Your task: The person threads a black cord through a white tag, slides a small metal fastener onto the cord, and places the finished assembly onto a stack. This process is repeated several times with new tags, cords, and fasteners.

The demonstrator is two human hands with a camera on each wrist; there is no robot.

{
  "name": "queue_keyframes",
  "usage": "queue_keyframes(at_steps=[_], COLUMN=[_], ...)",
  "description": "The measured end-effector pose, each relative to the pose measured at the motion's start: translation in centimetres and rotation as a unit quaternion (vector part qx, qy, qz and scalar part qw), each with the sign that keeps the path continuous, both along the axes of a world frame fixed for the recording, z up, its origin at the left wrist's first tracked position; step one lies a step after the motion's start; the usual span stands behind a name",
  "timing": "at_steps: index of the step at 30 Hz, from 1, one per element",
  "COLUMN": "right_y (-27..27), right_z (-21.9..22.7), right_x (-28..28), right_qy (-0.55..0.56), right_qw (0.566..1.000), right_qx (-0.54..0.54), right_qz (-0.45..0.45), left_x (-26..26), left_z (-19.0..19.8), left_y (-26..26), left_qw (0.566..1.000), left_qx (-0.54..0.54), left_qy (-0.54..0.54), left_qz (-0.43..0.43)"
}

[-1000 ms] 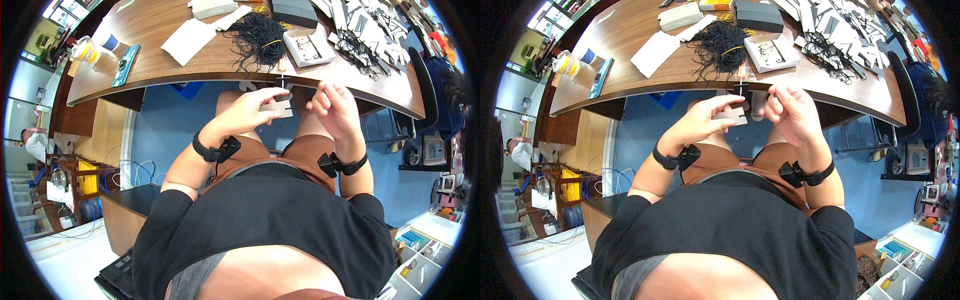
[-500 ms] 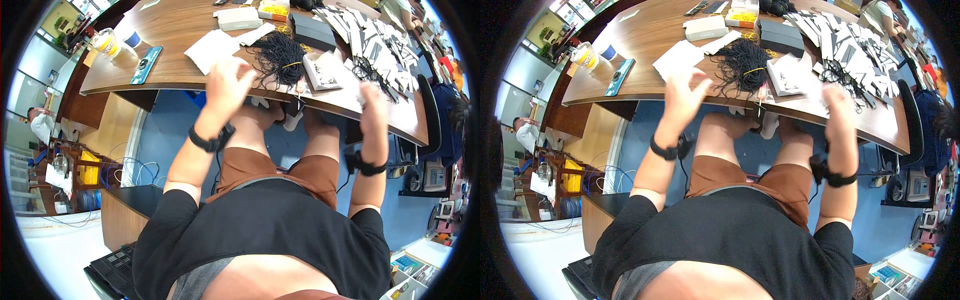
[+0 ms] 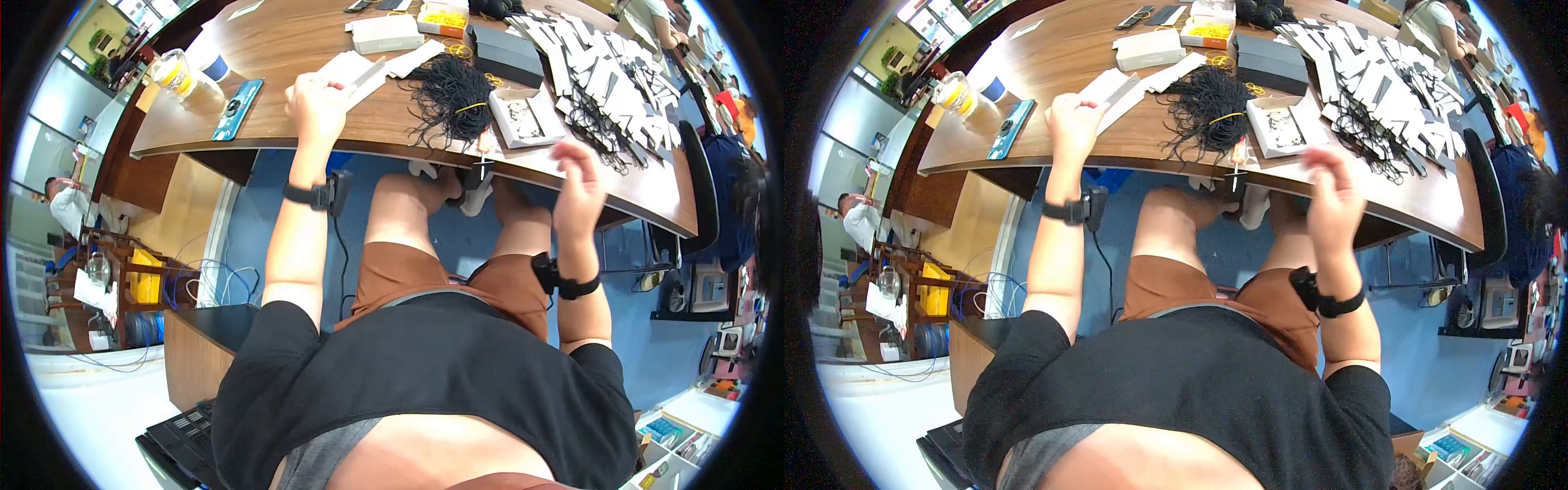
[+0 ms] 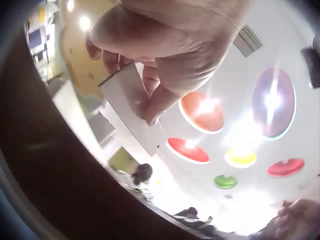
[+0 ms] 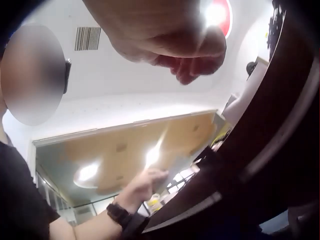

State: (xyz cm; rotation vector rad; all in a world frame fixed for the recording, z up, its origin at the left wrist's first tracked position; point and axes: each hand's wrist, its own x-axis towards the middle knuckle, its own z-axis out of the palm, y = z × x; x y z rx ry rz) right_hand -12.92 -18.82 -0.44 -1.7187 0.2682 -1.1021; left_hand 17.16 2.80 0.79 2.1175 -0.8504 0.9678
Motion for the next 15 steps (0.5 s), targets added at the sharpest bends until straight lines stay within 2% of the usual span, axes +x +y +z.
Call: queue_keyframes(at_steps=[1,2,3,4,5,6,7,8,10,11,13,15], right_y=[1.8,3.6,5.3,6.4,6.8,7.1,7.8,7.6,6.7,6.2,5.4,4.5], right_z=[0.4,0.8,0.7,0.3,-0.3,-0.8,-0.7,-1.7,-4.2,-4.7,-6.5,-7.4], right_x=[0.2,0.5,1.2,1.6,1.6,1.6,1.7,1.6,1.6,1.5,1.6,1.8], right_qy=[0.061,0.122,0.11,0.097,0.132,0.168,0.147,0.166,0.204,0.269,0.266,0.261], right_qw=[0.996,0.983,0.98,0.976,0.967,0.956,0.951,0.947,0.937,0.93,0.942,0.955], right_qx=[0.054,0.109,0.131,0.153,0.151,0.148,0.194,0.196,0.199,0.163,0.138,0.081], right_qz=[0.039,0.079,0.102,0.124,0.157,0.191,0.19,0.194,0.203,0.19,0.152,0.114], left_x=[-1.9,-4.0,-6.3,-8.6,-9.9,-11.3,-12.6,-13.4,-14.0,-14.3,-15.1,-15.7], left_z=[1.3,1.5,1.3,0.8,-0.4,-1.3,-2.1,-3.8,-6.2,-6.6,-6.6,-7.5], left_y=[-0.2,-0.3,-0.6,-1.0,-1.5,-1.8,-2.0,-2.3,-2.5,-2.6,-2.9,-3.3], left_qw=[0.975,0.916,0.825,0.777,0.789,0.742,0.703,0.699,0.637,0.662,0.711,0.712], left_qx=[-0.066,-0.095,-0.121,-0.126,-0.08,-0.051,-0.018,0.01,0.076,0.071,0.059,0.018], left_qy=[0.154,0.303,0.441,0.476,0.446,0.469,0.521,0.53,0.613,0.596,0.561,0.556], left_qz=[-0.147,-0.245,-0.333,-0.393,-0.415,-0.476,-0.485,-0.48,-0.461,-0.449,-0.42,-0.428])
